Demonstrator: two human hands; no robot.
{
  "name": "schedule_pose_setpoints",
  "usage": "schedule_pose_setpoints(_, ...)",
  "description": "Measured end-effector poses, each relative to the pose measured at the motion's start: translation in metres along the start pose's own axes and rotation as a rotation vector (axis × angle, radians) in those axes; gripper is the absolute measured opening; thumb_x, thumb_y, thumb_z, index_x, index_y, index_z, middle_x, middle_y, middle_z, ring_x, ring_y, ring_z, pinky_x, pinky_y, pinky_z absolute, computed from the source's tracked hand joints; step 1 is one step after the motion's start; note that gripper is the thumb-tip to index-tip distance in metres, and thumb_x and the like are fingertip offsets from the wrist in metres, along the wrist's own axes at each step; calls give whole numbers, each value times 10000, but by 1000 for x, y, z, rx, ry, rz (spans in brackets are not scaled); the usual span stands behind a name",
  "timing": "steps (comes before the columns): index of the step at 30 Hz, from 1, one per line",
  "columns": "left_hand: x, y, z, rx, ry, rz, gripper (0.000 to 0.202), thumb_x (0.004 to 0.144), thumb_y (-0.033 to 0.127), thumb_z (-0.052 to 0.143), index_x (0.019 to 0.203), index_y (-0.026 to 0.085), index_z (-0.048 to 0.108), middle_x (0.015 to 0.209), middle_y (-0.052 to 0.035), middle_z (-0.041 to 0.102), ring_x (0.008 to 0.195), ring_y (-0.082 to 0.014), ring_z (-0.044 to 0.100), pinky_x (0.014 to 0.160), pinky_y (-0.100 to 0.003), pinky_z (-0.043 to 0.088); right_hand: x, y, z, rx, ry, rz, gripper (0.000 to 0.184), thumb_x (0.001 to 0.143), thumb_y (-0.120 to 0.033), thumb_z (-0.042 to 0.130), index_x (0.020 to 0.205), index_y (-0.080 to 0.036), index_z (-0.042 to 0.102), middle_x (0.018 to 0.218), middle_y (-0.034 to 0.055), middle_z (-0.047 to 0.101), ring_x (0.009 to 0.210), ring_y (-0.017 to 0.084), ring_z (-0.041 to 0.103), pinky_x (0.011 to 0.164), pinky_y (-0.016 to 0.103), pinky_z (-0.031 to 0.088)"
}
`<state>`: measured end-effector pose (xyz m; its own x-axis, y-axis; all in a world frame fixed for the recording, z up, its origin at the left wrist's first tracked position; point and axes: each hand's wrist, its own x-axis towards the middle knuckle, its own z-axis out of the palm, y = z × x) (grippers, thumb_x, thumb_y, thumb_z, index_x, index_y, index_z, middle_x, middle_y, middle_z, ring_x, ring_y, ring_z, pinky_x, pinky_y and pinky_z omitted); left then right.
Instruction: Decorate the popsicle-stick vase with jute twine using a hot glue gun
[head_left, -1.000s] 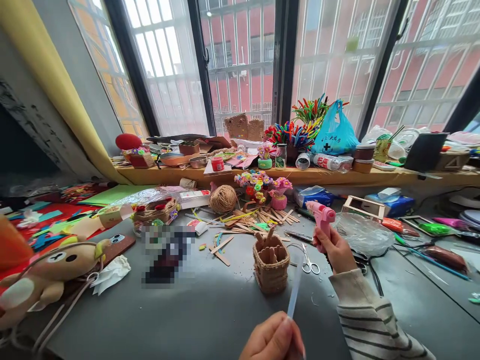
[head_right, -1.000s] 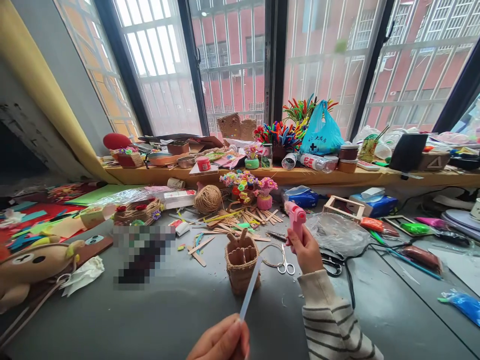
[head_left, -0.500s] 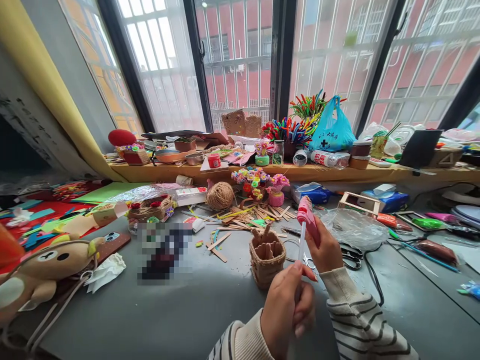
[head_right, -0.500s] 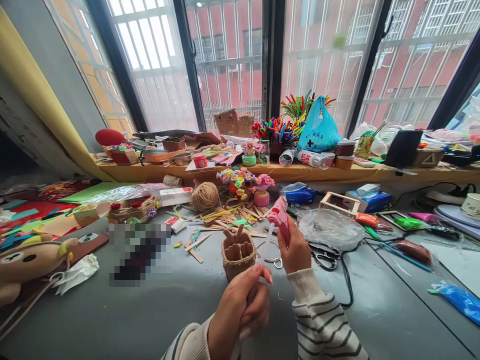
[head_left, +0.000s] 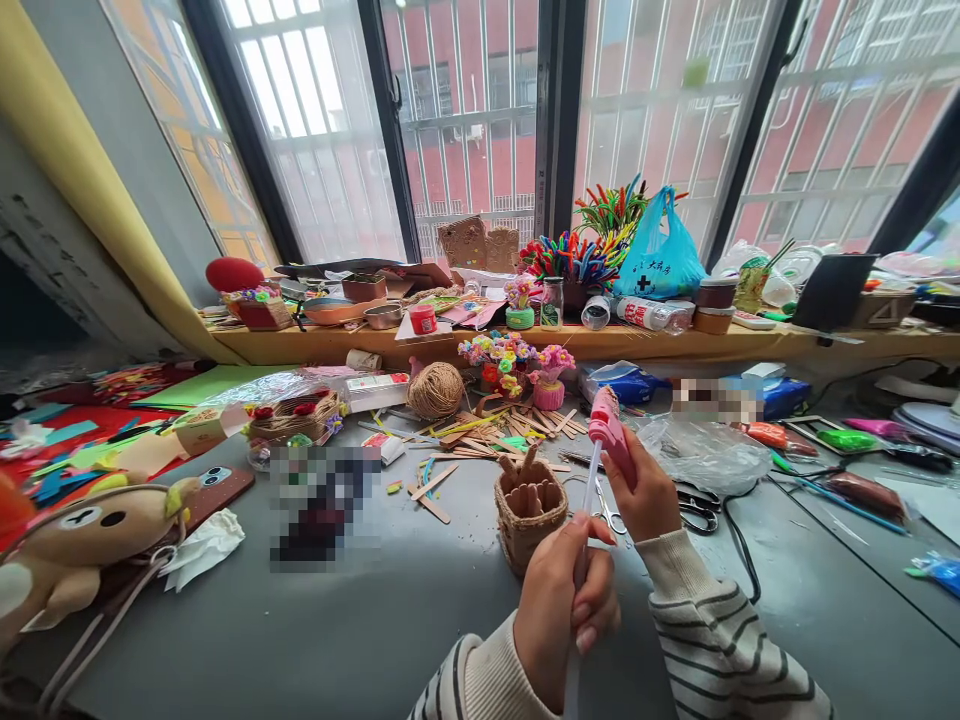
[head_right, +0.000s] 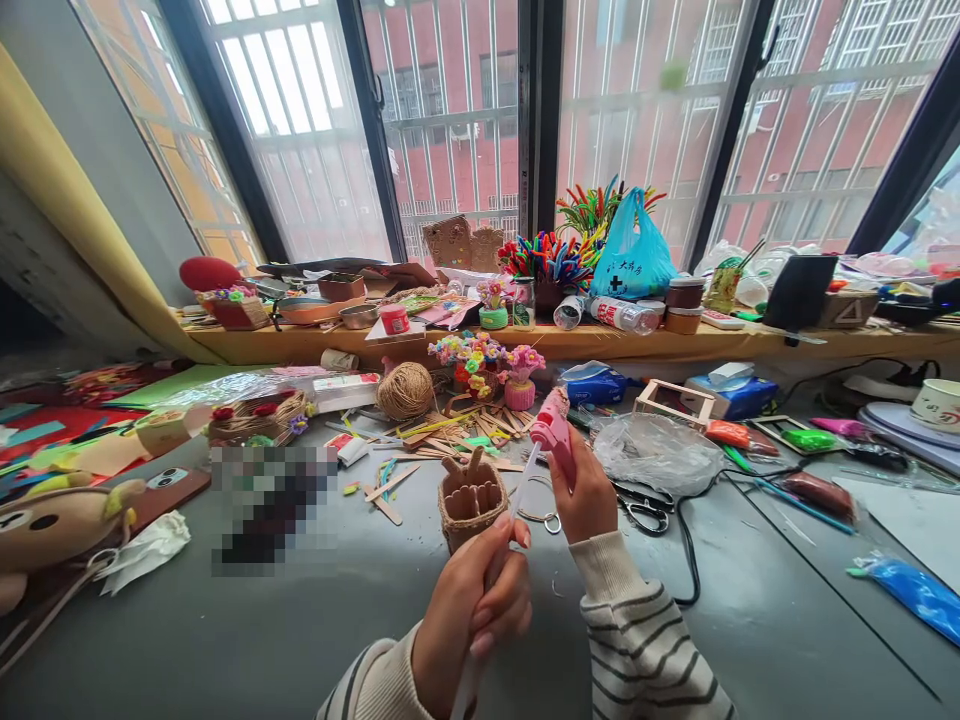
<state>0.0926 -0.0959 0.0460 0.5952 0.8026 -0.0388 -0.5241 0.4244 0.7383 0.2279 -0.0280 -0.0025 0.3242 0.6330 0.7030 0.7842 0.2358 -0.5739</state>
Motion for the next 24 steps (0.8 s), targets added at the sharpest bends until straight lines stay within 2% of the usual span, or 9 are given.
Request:
schedule_pose_setpoints(10,1,8,-2,-72,-60,-30,263,866,321,331,735,175,506,279,118,220,223,-39,112,321,-164,190,2,6,1,-8,33,-1,491,817,-424,402,1228,-164,470,1122,100,600,967,223,581,828,330,445)
schedule_pose_setpoints(13,2,11,-8,-158,-141,-71,272,874,296,314,746,171,518,278,119,214,228,-42,89,323,-161,196,3,9,1,-16,43,4,496,811,-437,403,1231,-180,468,1114,91,604,953,221,584,819,332,449)
schedule_pose_setpoints(20,5,14,-15,-439,-319,-210,302,891,255,275,763,141,524,287,117,228,241,-33,14,290,-140,106,3,8,-2,-41,79,-9,496,822,-406,407,1242,-148,459,1100,111,608,941,216,589,806,314,452)
schedule_pose_setpoints(24,5,9,-13,-316,-276,-215,288,886,300,304,792,146,528,317,114,248,242,-34,57,306,-157,135,5,8,-2,-54,145,-45,481,820,-398,423,1228,-147,475,1067,110,625,913,208,604,783,305,467)
